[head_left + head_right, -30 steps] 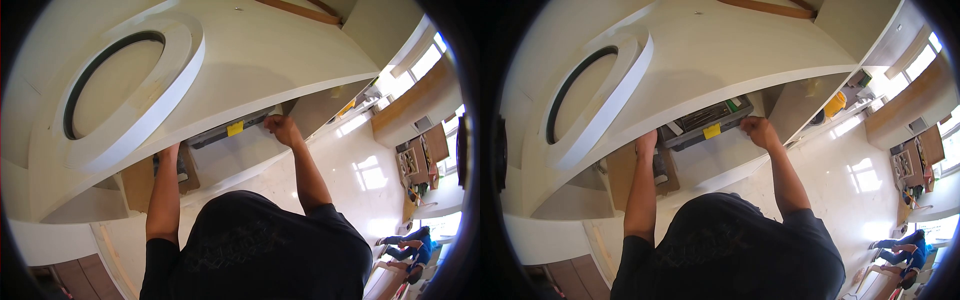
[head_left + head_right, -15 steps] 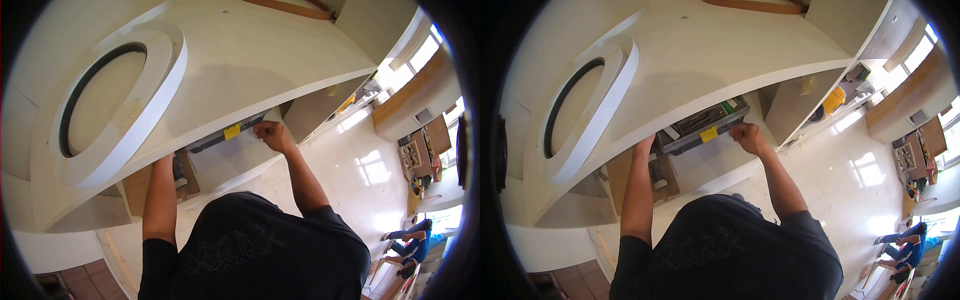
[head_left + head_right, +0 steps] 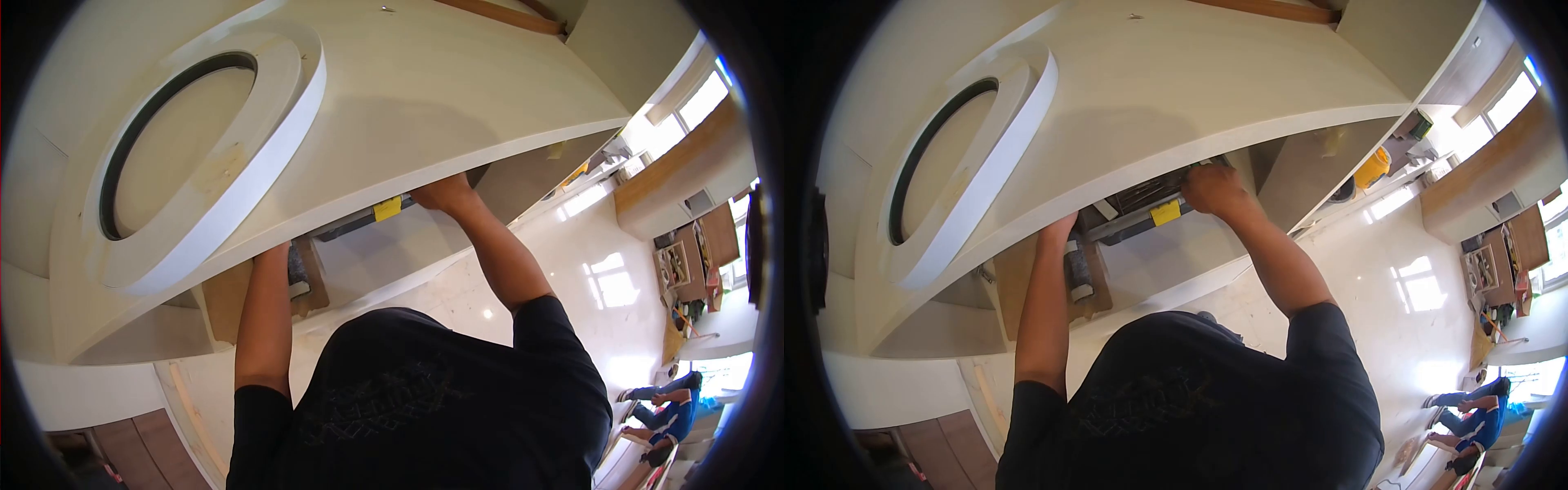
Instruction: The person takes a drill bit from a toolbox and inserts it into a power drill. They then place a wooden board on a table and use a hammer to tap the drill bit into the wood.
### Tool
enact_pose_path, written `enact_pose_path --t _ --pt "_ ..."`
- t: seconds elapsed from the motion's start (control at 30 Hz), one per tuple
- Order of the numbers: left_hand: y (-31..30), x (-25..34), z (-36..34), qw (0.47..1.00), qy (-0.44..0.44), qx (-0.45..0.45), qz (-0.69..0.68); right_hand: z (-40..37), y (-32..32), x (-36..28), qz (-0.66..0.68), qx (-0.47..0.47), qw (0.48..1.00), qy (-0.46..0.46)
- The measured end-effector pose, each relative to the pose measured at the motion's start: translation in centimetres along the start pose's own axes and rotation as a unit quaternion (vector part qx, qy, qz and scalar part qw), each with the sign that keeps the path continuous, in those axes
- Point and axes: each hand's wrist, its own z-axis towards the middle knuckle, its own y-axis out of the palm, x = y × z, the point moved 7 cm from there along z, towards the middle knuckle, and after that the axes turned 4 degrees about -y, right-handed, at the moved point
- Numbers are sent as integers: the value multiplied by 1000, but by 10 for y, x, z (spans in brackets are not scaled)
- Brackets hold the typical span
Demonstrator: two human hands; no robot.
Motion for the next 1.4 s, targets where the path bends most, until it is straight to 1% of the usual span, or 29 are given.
enact_pose_path --t 0.13,0.23,0.3,0.4,0.5,0.6,0.7,0.8,0.9,1.0,1.07,1.13,1.2,1.27,1.33,1.4 --pt "-1 -2 2 1000 2 1 -1 3 -2 -6 5 -41 999 4" --pt "-2 -1 1 1000 4 4 -3 -1 -18 -16 28 -64 997 11" --pt "-2 -1 1 1000 3 4 -5 1 -15 -11 49 -43 998 -5" --pt "-3 0 1 1000 4 7 -6 2 -14 -13 33 -32 998 -48" --pt "-4 0 2 1000 5 9 -7 -4 -16 -24 -27 -32 997 -65" --pt "-5 -2 2 1000 5 8 -7 -5 -21 -37 -26 -61 995 -68" --pt "-8 -1 2 1000 5 10 -5 -2 -27 -47 -59 -148 985 -67" --pt "-11 -2 -1 1000 3 11 -3 2 -20 -37 -20 -89 993 -69" --pt "-12 -3 -3 1000 2 9 -3 8 -6 -23 55 -45 995 -67" --pt "-13 -2 -4 1000 1 10 -5 11 -5 -17 105 -56 990 -71" --pt "-13 -3 -4 1000 0 10 -3 7 -4 -16 83 -95 990 -57" --pt "-13 -3 -4 1000 3 10 -4 0 -6 -17 53 -113 991 -41" --pt "-13 -3 -4 1000 2 10 -4 -3 -11 -21 13 -110 994 -25" --pt "-12 -3 -4 1000 2 8 -4 -6 -3 -19 42 -97 994 22" --pt "-12 -3 -5 1000 2 7 -5 -6 0 -17 61 -87 994 38" --pt "-12 -3 -5 1000 1 8 -5 -5 -2 -18 71 -80 994 27"
